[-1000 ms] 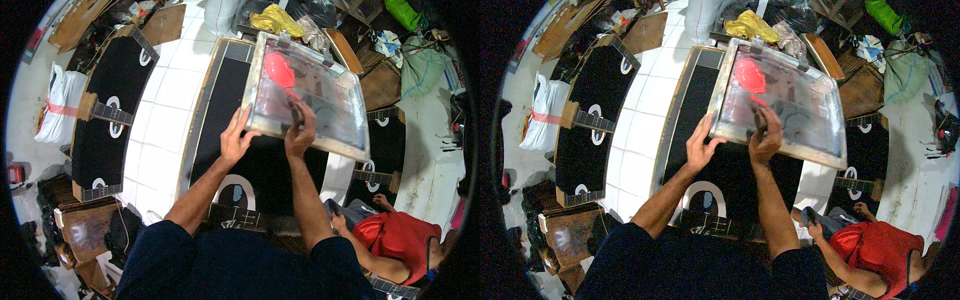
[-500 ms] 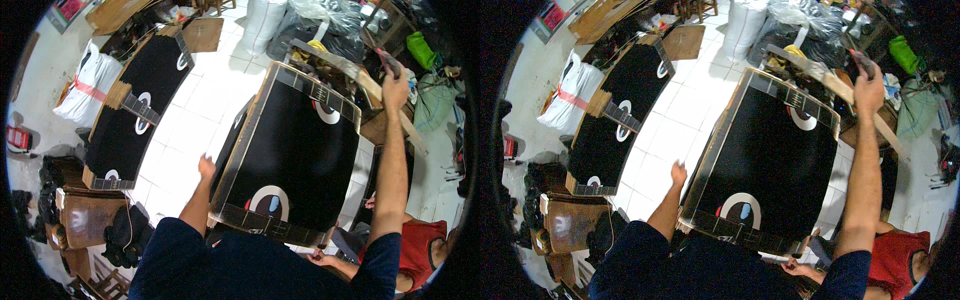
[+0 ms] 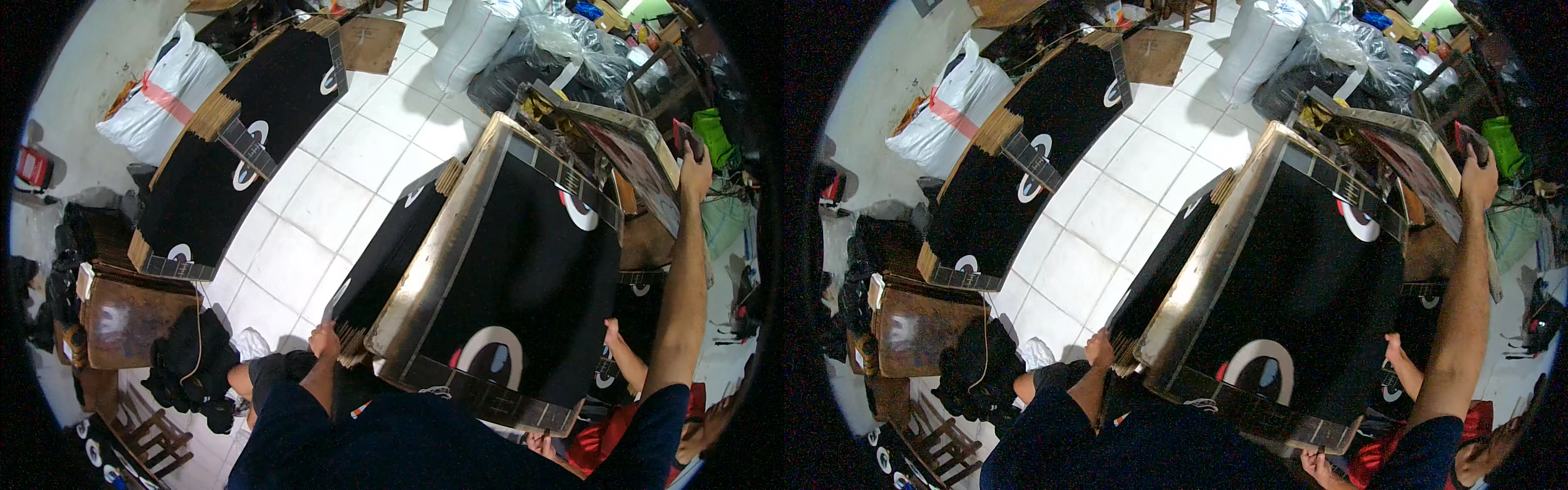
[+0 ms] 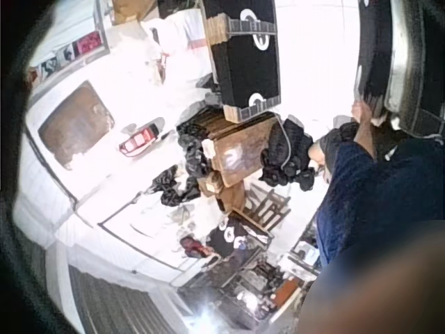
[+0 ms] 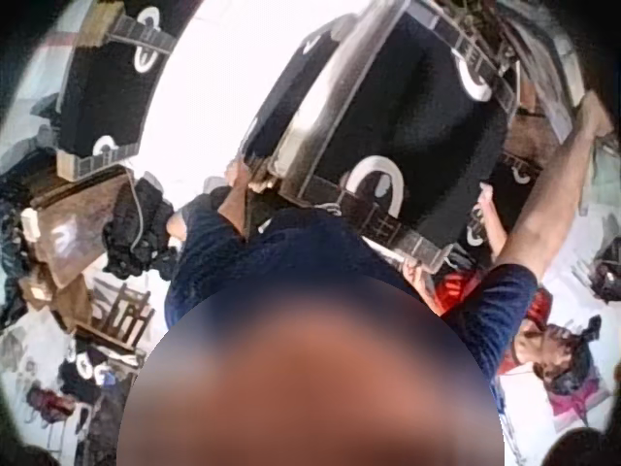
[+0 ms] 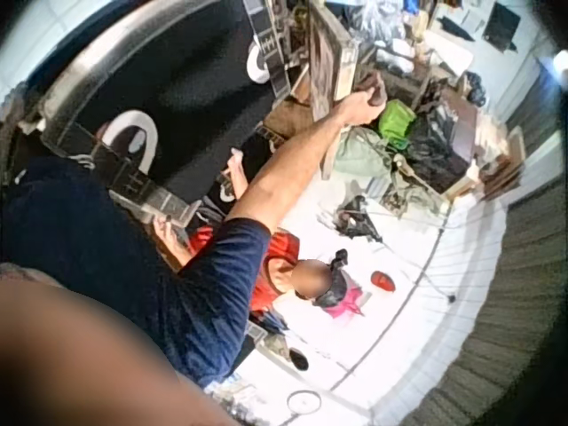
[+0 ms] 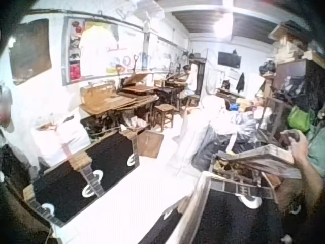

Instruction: The person uses a squeegee to apply red ink through a screen printing frame onto a black t-shirt. They repeatedly lift the frame to check the print and reposition the frame for additional passes.

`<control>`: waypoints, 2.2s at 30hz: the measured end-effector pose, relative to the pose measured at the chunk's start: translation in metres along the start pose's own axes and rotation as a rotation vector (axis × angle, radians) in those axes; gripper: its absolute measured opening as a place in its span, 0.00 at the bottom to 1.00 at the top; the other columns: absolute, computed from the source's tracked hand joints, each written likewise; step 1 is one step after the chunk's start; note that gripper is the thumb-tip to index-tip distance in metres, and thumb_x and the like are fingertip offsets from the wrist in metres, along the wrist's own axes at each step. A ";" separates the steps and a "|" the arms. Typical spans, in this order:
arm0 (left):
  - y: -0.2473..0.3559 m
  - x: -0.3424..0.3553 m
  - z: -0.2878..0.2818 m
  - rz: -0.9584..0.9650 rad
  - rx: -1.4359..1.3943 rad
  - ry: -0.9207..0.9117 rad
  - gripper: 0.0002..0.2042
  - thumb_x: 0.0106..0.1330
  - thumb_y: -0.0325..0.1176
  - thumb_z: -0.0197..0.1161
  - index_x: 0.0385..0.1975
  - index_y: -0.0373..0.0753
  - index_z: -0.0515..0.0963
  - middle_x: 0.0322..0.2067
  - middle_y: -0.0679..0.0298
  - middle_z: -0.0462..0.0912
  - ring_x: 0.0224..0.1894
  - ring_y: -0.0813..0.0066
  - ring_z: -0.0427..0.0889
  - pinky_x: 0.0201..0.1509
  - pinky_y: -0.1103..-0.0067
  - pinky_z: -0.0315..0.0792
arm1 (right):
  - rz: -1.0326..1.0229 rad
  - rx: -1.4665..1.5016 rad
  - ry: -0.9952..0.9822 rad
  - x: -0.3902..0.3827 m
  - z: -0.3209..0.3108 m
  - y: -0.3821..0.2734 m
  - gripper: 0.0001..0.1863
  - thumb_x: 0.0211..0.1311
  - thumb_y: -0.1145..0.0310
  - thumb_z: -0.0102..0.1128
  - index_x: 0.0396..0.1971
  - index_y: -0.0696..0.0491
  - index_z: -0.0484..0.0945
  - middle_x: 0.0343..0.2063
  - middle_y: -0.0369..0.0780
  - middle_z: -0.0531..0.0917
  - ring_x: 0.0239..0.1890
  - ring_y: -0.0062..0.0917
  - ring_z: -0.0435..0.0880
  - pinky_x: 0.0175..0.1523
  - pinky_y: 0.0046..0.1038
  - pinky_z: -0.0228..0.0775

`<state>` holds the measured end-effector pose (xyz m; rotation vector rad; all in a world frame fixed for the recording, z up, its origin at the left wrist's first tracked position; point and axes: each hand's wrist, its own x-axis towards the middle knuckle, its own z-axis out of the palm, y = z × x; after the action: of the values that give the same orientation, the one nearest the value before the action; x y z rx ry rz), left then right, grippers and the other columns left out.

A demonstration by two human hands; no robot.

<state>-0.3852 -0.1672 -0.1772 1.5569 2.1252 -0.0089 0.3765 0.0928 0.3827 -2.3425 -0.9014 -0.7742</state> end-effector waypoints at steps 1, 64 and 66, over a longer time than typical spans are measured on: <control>-0.004 0.002 0.001 -0.013 -0.041 0.054 0.17 0.75 0.44 0.57 0.59 0.50 0.80 0.48 0.54 0.86 0.54 0.51 0.81 0.58 0.57 0.73 | 0.001 -0.002 -0.010 0.003 0.001 0.002 0.27 0.67 0.47 0.60 0.64 0.39 0.79 0.56 0.43 0.85 0.57 0.45 0.83 0.60 0.44 0.73; 0.085 -0.065 -0.182 -0.081 -0.595 0.467 0.24 0.79 0.48 0.51 0.28 0.32 0.77 0.19 0.60 0.78 0.23 0.67 0.73 0.33 0.64 0.68 | -0.096 0.091 -0.105 0.000 -0.041 -0.061 0.26 0.68 0.47 0.59 0.61 0.43 0.79 0.54 0.50 0.85 0.57 0.49 0.83 0.60 0.48 0.75; 0.095 -0.054 -0.186 0.073 -0.888 0.374 0.22 0.80 0.43 0.53 0.23 0.37 0.73 0.17 0.73 0.68 0.23 0.81 0.62 0.27 0.72 0.60 | 0.050 0.225 -0.063 -0.006 -0.053 -0.075 0.21 0.65 0.53 0.60 0.50 0.51 0.85 0.50 0.53 0.86 0.55 0.49 0.85 0.60 0.47 0.76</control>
<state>-0.3608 -0.1280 0.0337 1.1200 1.8815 1.1585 0.3017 0.1061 0.4346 -2.1922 -0.9029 -0.5504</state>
